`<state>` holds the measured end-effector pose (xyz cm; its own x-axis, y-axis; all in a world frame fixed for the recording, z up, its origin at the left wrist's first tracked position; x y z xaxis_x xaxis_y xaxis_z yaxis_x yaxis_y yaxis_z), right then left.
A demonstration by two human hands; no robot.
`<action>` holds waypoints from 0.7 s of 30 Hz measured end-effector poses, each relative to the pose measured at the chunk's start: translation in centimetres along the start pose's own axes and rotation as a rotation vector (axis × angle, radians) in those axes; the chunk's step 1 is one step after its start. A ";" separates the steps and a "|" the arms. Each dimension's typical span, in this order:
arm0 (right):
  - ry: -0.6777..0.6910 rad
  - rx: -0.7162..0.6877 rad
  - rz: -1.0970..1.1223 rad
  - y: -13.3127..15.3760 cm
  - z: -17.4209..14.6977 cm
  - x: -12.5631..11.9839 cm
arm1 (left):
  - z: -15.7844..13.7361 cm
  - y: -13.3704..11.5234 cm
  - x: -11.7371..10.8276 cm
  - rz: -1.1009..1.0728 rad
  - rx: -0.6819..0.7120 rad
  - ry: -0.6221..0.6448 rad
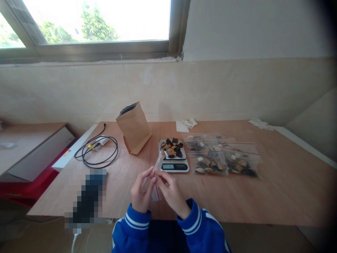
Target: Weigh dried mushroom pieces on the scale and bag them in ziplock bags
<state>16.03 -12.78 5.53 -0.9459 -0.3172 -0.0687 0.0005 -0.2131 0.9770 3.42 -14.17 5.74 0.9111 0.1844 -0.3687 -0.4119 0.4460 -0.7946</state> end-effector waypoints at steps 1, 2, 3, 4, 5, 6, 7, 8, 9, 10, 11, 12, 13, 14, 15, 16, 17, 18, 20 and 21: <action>0.008 0.001 -0.010 0.0 -0.1 0.0 | 0.0 0.1 -0.1 0.001 -0.001 -0.019; 0.008 0.010 -0.013 -0.1 -0.1 -0.1 | 0.0 0.1 -0.3 0.008 0.004 -0.029; -0.006 0.028 -0.008 -0.4 -0.1 -0.4 | 0.1 0.2 -0.5 0.020 0.010 -0.051; -0.041 0.053 0.007 -0.8 -0.2 -0.8 | 0.2 0.4 -0.9 0.034 0.009 -0.090; -0.095 0.082 0.027 -1.2 -0.2 -1.3 | 0.3 0.6 -1.4 0.050 -0.001 -0.147; -0.156 0.111 0.047 -1.7 -0.3 -1.9 | 0.4 0.8 -1.9 0.061 -0.019 -0.210; -0.210 0.136 0.063 -2.2 -0.3 -2.4 | 0.6 1.0 -2.4 0.066 -0.037 -0.269; -0.241 0.156 0.069 -2.6 -0.3 -2.9 | 0.8 1.1 -2.8 0.064 -0.050 -0.311; -0.236 0.167 0.063 -2.8 -0.3 -3.3 | 1.0 1.2 -3.1 0.058 -0.055 -0.330; -0.193 0.167 0.046 -2.9 -0.1 -3.5 | 1.4 1.3 -3.3 0.047 -0.049 -0.329; -0.132 0.153 0.018 -2.9 0.1 -3.6 | 1.9 1.2 -3.4 0.036 -0.033 -0.319; -0.078 0.127 -0.018 -2.8 0.3 -3.8 | 2.3 1.2 -3.4 0.027 -0.011 -0.307; -0.052 0.091 -0.066 -2.6 0.5 -4.3 | 2.8 1.1 -3.4 0.019 0.011 -0.301; -0.058 0.048 -0.127 -2.4 0.7 -5.0 | 3.4 1.0 -3.4 0.015 0.029 -0.296; -0.102 0.002 -0.202 -2.2 1.0 -6.0 | 3.9 1.1 -3.3 0.016 0.042 -0.294; -0.174 -0.044 -0.290 -2.2 1.3 -7.3 | 4.5 1.2 -3.2 0.023 0.049 -0.296; -0.249 -0.086 -0.388 -2.2 1.7 -8.6 | 5.2 1.4 -2.9 0.037 0.049 -0.298; -0.317 -0.128 -0.486 -2.3 2.2 -9.9 | 5.8 1.6 -2.6 0.053 0.045 -0.304; -0.374 -0.184 -0.630 -3.1 3.5 -12.1 | 7.0 2.5 -1.7 0.069 0.031 -0.329; -0.373 -0.189 -0.682 -3.7 4.3 -13.0 | 7.6 3.0 -1.3 0.059 0.025 -0.344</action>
<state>26.94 -3.86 3.67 -0.8035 0.2627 -0.5341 -0.5940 -0.4124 0.6908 1.17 -6.40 7.46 0.8401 0.4928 -0.2266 -0.4677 0.4466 -0.7628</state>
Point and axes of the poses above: each hand's wrist, its own z-axis towards the middle knuckle, its own x-axis out of the palm, y = z × x, the point moved 5 cm from there along z, towards the middle knuckle, and after that the axes turned 10 degrees about y, right-handed, at the moved point
